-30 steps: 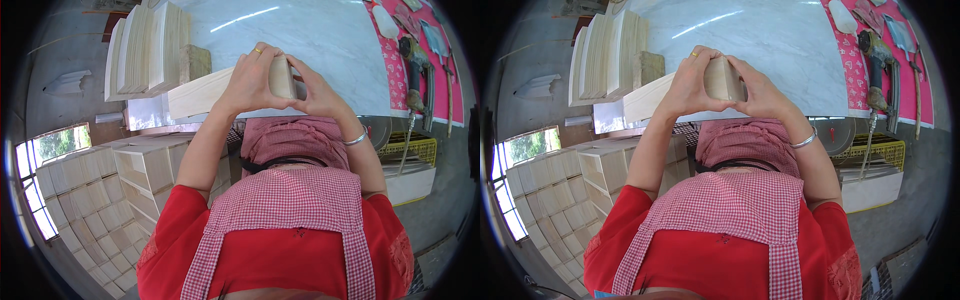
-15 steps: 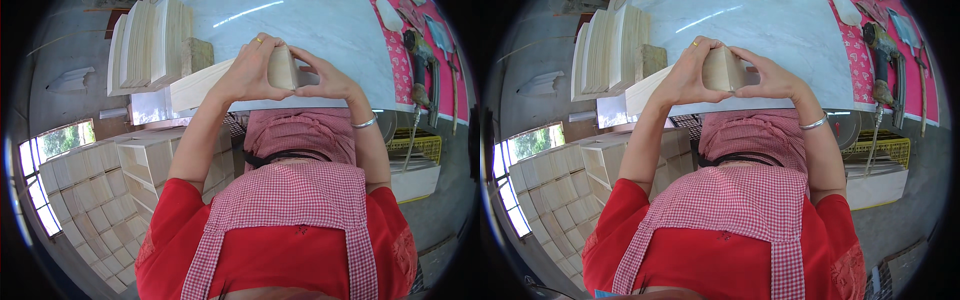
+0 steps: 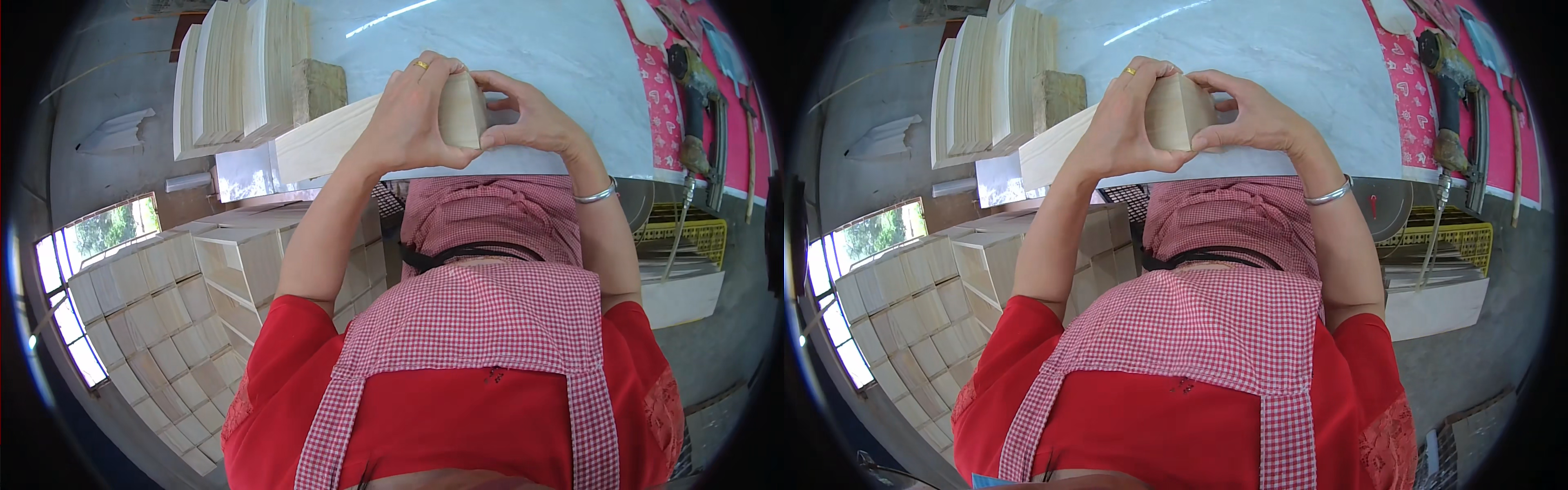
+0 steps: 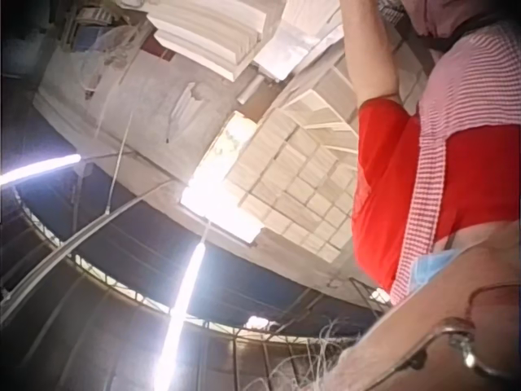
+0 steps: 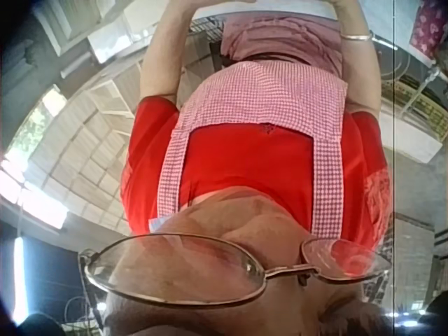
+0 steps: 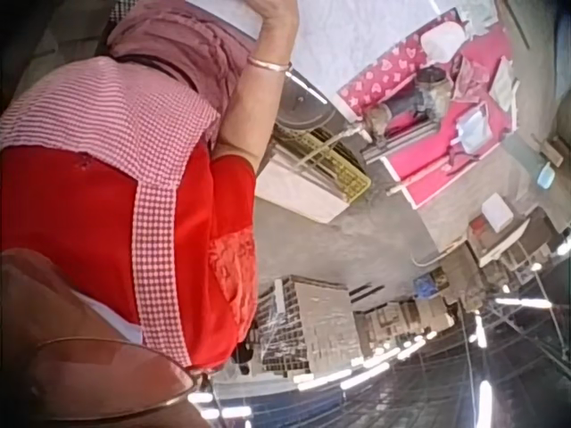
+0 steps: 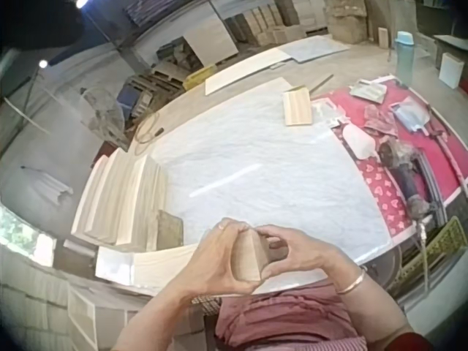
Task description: Assemble wooden boxes by applying glue and using a pneumatic stapler.
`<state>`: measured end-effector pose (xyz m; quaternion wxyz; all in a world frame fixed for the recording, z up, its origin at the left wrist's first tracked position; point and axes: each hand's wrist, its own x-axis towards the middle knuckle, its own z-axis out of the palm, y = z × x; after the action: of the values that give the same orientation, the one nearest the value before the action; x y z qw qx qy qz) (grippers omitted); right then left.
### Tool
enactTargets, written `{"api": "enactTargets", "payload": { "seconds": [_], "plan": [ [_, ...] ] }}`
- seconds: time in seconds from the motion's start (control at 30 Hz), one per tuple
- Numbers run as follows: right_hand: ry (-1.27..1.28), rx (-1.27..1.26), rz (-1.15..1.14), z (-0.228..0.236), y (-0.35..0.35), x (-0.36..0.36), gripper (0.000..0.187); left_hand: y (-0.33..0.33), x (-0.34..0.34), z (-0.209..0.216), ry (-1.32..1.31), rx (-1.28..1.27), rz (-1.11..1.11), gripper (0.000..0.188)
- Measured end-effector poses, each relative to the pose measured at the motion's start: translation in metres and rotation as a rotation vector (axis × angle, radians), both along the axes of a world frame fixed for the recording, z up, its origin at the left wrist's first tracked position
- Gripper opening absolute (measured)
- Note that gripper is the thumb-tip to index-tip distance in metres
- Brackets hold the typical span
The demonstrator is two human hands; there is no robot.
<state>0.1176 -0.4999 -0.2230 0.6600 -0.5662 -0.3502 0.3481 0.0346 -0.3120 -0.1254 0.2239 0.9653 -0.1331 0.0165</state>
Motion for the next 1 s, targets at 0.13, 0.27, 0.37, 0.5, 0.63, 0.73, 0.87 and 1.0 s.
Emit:
{"api": "enactTargets", "payload": {
  "seconds": [0.13, 0.27, 0.37, 0.5, 0.63, 0.73, 0.87, 1.0],
  "plan": [
    [-0.032, 0.02, -0.033, -0.006, 0.001, -0.001, 0.09, 0.0, 0.001, -0.002, -0.003, -0.022, -0.004, 0.084],
    [0.003, 0.05, -0.028, -0.011, 0.003, 0.005, 0.072, 0.0, 0.001, 0.0, 0.011, -0.034, 0.008, 0.082],
    [0.062, 0.05, -0.011, -0.008, 0.006, 0.015, 0.056, -0.002, 0.0, 0.0, 0.017, -0.029, 0.018, 0.082],
    [0.151, 0.017, 0.022, -0.006, 0.017, 0.021, 0.038, 0.0, -0.002, 0.0, 0.013, -0.029, 0.022, 0.081],
    [0.214, 0.058, 0.025, -0.015, 0.027, 0.012, 0.034, -0.002, -0.002, 0.002, 0.015, -0.025, 0.022, 0.082],
    [0.262, 0.143, -0.039, -0.02, 0.032, 0.008, 0.035, -0.003, -0.002, 0.003, 0.028, -0.018, 0.029, 0.082],
    [0.294, 0.156, -0.042, -0.027, 0.033, 0.01, 0.035, -0.005, 0.001, 0.003, 0.036, -0.013, 0.036, 0.082],
    [0.309, 0.139, -0.048, -0.023, 0.027, 0.013, 0.032, -0.005, 0.004, 0.002, -0.004, -0.029, 0.01, 0.082]
  ]
}}
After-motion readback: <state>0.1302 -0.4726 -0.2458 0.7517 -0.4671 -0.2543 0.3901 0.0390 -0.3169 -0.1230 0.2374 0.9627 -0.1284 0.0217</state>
